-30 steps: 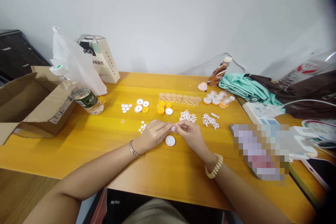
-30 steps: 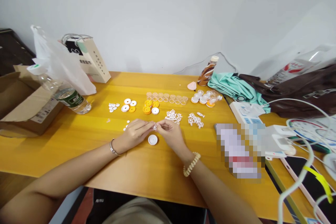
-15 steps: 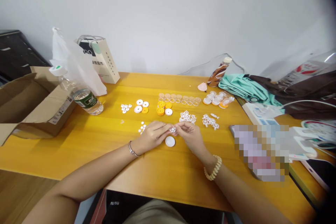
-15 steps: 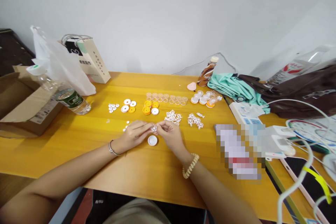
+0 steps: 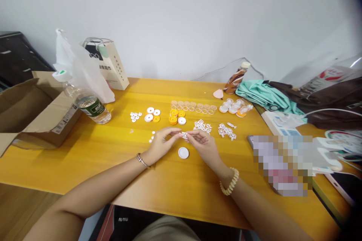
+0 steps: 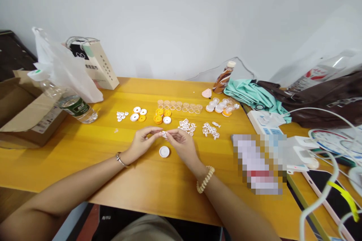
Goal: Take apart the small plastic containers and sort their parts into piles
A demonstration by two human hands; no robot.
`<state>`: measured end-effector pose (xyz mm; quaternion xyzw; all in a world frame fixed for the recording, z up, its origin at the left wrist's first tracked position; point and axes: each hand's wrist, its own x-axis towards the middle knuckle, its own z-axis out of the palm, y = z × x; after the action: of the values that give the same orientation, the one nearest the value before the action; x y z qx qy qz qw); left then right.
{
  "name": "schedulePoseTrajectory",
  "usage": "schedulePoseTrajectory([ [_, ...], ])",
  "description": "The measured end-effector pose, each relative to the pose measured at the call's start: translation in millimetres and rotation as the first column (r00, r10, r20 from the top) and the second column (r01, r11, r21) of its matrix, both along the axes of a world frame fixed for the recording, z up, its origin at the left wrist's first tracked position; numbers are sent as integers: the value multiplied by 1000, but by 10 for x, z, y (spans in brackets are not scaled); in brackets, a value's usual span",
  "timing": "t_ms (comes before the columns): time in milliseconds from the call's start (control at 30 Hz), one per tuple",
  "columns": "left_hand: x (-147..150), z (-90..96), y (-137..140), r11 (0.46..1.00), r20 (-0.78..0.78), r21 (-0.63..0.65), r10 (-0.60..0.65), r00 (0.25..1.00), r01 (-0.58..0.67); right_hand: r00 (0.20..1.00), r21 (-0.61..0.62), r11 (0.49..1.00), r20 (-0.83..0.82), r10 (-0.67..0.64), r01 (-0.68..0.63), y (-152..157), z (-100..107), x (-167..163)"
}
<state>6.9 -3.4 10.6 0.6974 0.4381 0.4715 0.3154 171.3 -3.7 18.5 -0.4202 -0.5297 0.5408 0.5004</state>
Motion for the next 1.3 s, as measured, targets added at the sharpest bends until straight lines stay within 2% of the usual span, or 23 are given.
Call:
schedulePoseTrajectory([
  [100, 21, 11, -3, 997, 21, -67, 26, 999, -24, 999, 6, 999, -16, 39, -39, -11, 6, -13],
  [333, 48, 7, -14, 998, 3, -55, 28, 1000, -27, 992, -74, 993, -93, 84, -91, -34, -11, 0],
  [500, 51, 1, -12, 994, 44, -107, -5, 999, 10, 982, -125, 984, -153, 111, -131, -33, -28, 22],
  [633, 55, -1, 1, 975, 159, -215, -26, 987, 61, 978, -140, 980, -172, 115, -140, -20, -15, 15],
  [767, 51, -43, 45, 924, 327, -343, -48, 944, 166, 983, -125, 985, -159, 96, -117, -3, -19, -6],
  [933, 27, -67, 92, 883, 438, -385, -81, 895, 268, 986, -84, 991, -134, 96, -108, -7, -8, -31],
  [1033, 25, -38, 89, 896, 399, -374, -77, 914, 239, 987, -66, 991, -119, 109, -118, -9, 1, -46],
  [1133, 34, -8, 66, 929, 275, -336, -62, 959, 157, 986, -60, 991, -120, 116, -123, 3, -13, -52],
  [1300, 34, 1, 26, 982, 71, -151, -105, 992, 115, 988, -92, 989, -114, 102, -113, 37, -61, -18],
])
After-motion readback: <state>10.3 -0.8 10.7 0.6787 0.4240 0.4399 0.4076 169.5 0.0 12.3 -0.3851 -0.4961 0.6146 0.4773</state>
